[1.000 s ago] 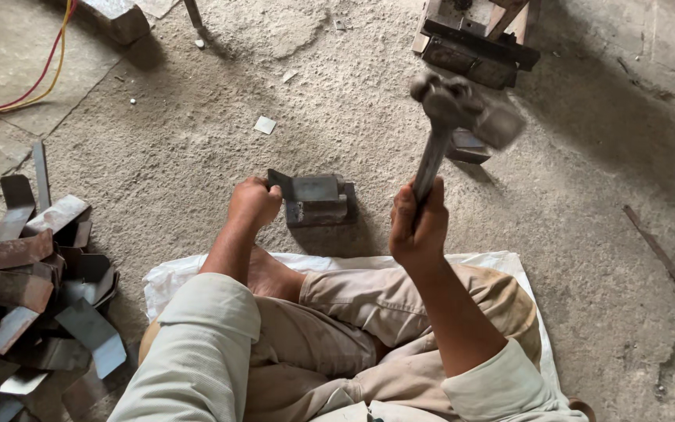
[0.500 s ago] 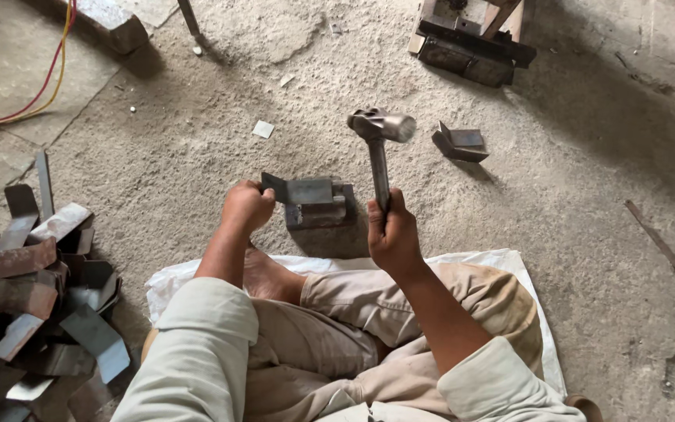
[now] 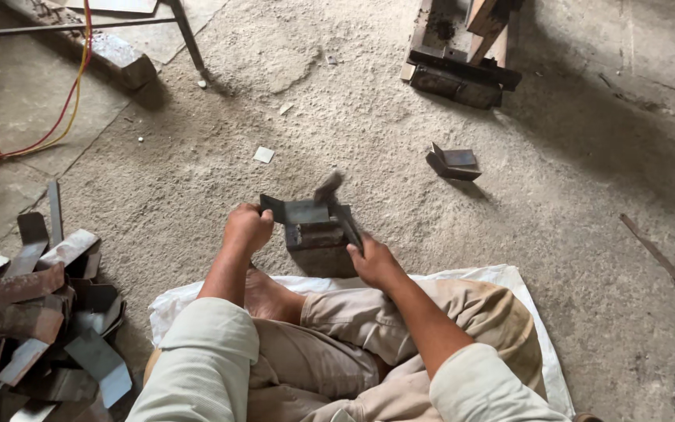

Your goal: The person hammers small metal plates against a stationary metal block on the floor, occasionally picking up new plates from a pile nearby.

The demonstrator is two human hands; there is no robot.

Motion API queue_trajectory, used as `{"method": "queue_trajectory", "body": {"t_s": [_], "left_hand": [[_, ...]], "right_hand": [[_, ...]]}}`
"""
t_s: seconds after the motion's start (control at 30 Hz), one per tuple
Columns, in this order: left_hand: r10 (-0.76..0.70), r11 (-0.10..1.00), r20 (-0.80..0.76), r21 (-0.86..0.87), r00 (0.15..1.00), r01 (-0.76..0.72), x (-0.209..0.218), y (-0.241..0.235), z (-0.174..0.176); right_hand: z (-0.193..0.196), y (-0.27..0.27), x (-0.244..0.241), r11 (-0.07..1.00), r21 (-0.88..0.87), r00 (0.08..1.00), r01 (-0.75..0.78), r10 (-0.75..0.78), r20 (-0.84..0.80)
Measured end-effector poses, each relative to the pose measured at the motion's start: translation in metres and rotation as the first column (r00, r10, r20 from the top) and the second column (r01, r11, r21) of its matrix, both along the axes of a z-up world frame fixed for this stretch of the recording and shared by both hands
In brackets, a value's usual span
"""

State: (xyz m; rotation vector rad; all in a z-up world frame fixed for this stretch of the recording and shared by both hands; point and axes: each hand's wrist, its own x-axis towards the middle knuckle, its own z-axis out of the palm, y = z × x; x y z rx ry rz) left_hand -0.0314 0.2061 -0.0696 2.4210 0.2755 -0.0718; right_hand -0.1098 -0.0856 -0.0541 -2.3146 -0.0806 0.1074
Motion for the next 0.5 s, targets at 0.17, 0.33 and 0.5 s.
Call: {"method": "queue_trajectory", "body": {"t_s": [0.17, 0.33, 0.5], "left_hand": [[0.095, 0.939, -0.211, -0.306, 0.973, -0.158, 0.008, 0.02, -0.006], [-0.035, 0.452, -0.487, -0.787, 0.873, -0.42, 0.003, 0.045, -0.002], [-0.164, 0.289, -0.495, -0.851, 0.853, -0.438, -0.002, 0.019, 0.026]], "right_hand": [[0.007, -0.008, 0.001, 0.699, 0.57, 0.812, 0.433, -0.027, -0.584], [-0.028, -0.038, 0.013, 0.374, 0.602, 0.647, 0.705, 0.007, -0.762], [-0.141, -0.037, 0.034, 0.173, 0.359, 0.247, 0.917, 0.458, -0.854]]}}
